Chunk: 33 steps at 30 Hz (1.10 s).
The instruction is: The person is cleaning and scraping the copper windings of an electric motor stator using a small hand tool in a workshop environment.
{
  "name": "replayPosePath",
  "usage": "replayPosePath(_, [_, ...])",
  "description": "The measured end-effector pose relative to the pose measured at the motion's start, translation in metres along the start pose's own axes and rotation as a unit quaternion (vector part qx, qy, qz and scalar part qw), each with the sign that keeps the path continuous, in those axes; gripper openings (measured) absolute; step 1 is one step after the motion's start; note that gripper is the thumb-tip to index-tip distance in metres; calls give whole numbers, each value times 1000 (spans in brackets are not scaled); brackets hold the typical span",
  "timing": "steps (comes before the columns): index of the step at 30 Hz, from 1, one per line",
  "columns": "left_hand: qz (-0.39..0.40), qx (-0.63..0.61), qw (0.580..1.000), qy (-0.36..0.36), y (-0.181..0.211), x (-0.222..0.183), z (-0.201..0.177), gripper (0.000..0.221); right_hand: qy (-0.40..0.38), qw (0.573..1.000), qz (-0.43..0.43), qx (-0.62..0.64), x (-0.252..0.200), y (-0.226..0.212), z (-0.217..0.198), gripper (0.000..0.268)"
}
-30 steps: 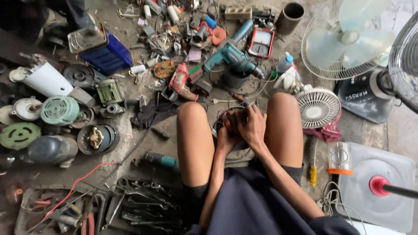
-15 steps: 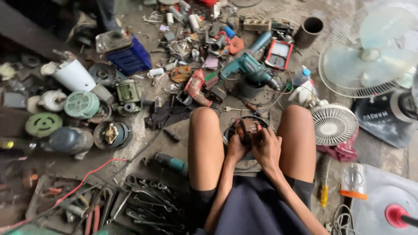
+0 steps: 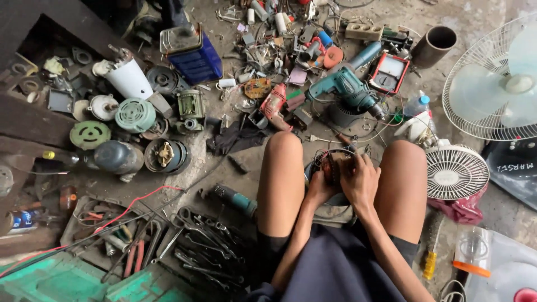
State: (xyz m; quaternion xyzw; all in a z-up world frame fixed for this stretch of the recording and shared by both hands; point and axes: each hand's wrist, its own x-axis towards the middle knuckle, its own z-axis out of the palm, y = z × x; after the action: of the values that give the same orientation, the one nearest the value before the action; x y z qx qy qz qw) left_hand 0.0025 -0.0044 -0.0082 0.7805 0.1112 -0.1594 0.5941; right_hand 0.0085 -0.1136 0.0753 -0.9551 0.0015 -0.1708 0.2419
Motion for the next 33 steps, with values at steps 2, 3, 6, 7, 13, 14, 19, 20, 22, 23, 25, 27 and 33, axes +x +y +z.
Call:
replayPosePath(2, [4, -6, 1000, 8, 9, -8, -2, 37, 10, 1000, 4, 11, -21, 17, 8, 32])
replayPosePath(3, [4, -14, 1000, 15, 13, -10, -3, 34, 15, 1000, 8, 21, -30, 26, 13, 32])
replayPosePath(6, [15, 2, 1000, 2, 7, -3, 2, 41, 16, 1000, 1, 26, 7, 21, 17, 33])
replayPosePath(7, [7, 2, 1000, -1, 9, -14, 3, 41, 9, 1000, 6, 25, -3, 18, 11, 33])
replayPosePath(13, [-20, -5, 1000, 6, 34, -6, -7, 38, 43, 999, 4, -1, -9, 29, 18, 33])
replayPosePath(14, [-24, 9, 1000, -6, 32, -10, -8, 42, 49, 999, -4, -8, -4, 27, 21, 33])
replayPosePath(19, [-4, 18, 1000, -15, 19, -16, -10, 46, 62, 998, -15, -25, -13, 14, 12, 33])
replayPosePath(20, [2, 7, 1000, -5, 18, -12, -9, 44, 72, 997, -22, -27, -22, 17, 9, 35])
replayPosePath(22, [8, -5, 1000, 2, 15, -2, -5, 42, 81, 996, -29, -33, -17, 19, 9, 37])
replayPosePath(23, [20, 2, 1000, 7, 12, 4, -3, 43, 95, 994, -40, -30, -3, 17, 11, 35])
replayPosePath(25, [13, 15, 1000, 0, 5, -15, -2, 45, 93, 995, -34, -30, -10, 9, 6, 33])
replayPosePath(27, [80, 26, 996, -14, 24, -17, -15, 64, 102, 993, -52, -43, 3, -4, 2, 32])
replayPosePath(33, [15, 2, 1000, 5, -10, 6, 0, 43, 92, 994, -50, -30, -3, 1, 2, 33])
